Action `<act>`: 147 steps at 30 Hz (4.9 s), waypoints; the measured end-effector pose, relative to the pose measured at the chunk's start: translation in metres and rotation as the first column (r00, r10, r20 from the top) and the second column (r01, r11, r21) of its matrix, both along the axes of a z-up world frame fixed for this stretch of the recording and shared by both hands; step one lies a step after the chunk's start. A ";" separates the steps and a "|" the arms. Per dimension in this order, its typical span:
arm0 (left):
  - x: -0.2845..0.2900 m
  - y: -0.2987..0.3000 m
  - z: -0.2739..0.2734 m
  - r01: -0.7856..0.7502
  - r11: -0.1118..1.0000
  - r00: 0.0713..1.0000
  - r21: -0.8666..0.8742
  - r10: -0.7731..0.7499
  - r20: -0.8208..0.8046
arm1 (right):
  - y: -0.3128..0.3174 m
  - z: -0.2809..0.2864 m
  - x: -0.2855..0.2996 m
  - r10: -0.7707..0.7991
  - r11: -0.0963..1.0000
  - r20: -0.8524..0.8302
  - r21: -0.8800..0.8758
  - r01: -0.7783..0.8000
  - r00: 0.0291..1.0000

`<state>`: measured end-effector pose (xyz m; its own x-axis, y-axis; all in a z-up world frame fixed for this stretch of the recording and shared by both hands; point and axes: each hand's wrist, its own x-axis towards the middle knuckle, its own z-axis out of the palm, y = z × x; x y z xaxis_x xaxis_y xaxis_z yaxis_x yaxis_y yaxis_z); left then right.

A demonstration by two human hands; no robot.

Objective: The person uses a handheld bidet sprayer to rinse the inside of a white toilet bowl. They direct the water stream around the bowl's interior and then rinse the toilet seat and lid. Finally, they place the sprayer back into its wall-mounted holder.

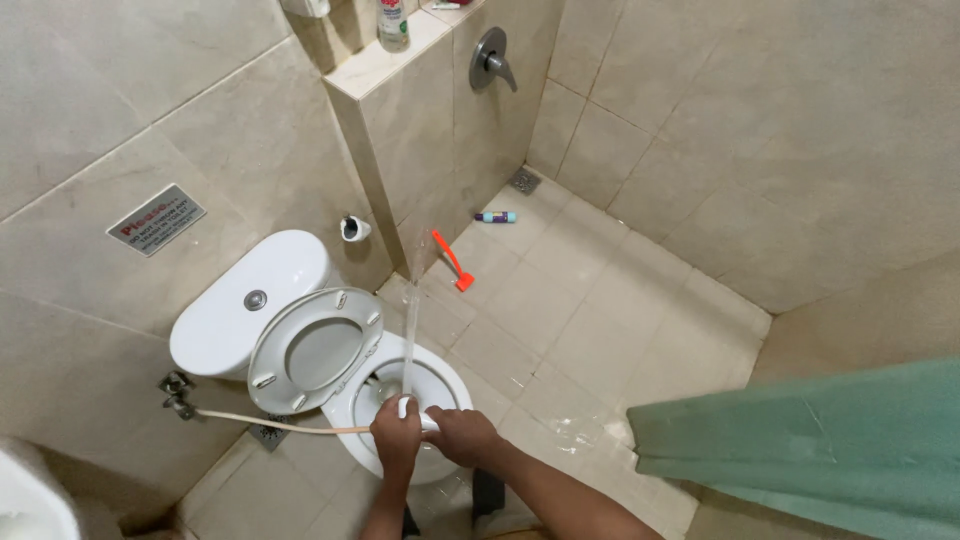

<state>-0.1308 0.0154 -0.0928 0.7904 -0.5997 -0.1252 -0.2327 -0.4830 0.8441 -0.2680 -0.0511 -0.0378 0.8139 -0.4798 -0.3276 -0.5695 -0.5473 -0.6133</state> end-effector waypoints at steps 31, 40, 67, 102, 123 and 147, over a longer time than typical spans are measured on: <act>-0.041 -0.009 -0.015 -0.062 0.989 0.997 0.132 0.068 -0.044 | -0.025 -0.027 -0.029 0.066 0.987 -0.099 0.153 -0.050 0.993; -0.023 -0.049 0.034 0.003 0.987 0.999 -0.159 0.005 0.050 | -0.053 -0.014 -0.012 0.017 0.995 0.212 -0.095 0.004 0.977; -0.039 -0.056 0.043 0.088 0.964 0.994 -0.253 -0.069 0.083 | -0.050 0.001 -0.027 -0.076 0.997 0.153 -0.016 0.080 0.985; 0.012 -0.048 0.029 0.115 0.970 0.993 -0.214 -0.111 0.032 | -0.021 0.046 0.028 -0.174 0.982 0.019 -0.072 0.175 0.985; 0.026 -0.045 0.039 0.169 0.967 0.983 -0.192 -0.179 -0.035 | -0.010 0.036 0.042 -0.263 0.956 0.007 -0.136 0.262 0.965; 0.055 -0.043 0.040 0.138 0.961 0.990 -0.241 -0.137 0.021 | -0.017 0.035 0.070 -0.200 0.964 0.034 -0.169 0.203 0.979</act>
<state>-0.0754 -0.0278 -0.0527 0.6982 -0.7148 0.0399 -0.2864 -0.2278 0.9306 -0.1977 -0.0682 -0.0033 0.6994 -0.6819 -0.2139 -0.6693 -0.5200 -0.5307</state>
